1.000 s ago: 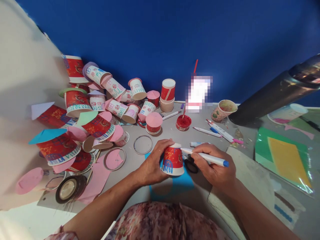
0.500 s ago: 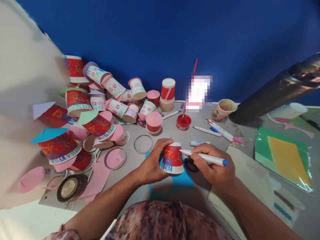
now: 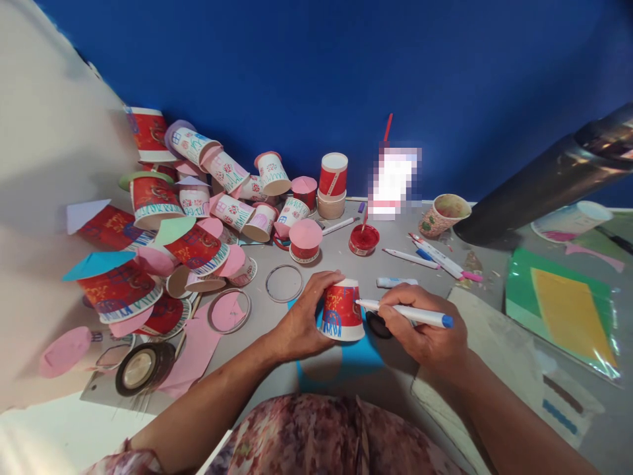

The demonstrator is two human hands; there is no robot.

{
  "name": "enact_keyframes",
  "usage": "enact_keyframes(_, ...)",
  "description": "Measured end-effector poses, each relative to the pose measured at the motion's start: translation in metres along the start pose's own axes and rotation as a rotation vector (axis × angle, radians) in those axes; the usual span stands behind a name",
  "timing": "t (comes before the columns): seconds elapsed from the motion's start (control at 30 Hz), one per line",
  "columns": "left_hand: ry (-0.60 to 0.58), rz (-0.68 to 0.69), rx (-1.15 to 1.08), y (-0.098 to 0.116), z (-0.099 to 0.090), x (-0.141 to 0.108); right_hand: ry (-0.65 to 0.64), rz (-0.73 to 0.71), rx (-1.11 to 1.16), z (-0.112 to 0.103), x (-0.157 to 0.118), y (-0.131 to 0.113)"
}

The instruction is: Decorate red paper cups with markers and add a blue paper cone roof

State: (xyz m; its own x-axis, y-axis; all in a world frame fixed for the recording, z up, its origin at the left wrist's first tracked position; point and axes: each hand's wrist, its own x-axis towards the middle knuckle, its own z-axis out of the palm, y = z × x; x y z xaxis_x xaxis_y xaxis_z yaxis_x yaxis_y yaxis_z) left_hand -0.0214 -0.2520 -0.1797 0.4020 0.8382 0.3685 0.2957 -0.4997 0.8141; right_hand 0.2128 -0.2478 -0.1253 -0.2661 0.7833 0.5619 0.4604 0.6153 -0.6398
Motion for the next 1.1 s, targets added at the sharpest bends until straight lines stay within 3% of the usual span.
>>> enact_keyframes(0.53, 0.002, 0.083, 0.04, -0.0018, 0.0033, -0.0006, -0.027, -0.014, 0.012, 0.0037, -0.0011, -0.0052)
enact_keyframes(1.1, -0.005, -0.019, -0.044, 0.0023, 0.0014, -0.0003, 0.044, 0.084, -0.003, -0.0012, -0.0028, 0.0001)
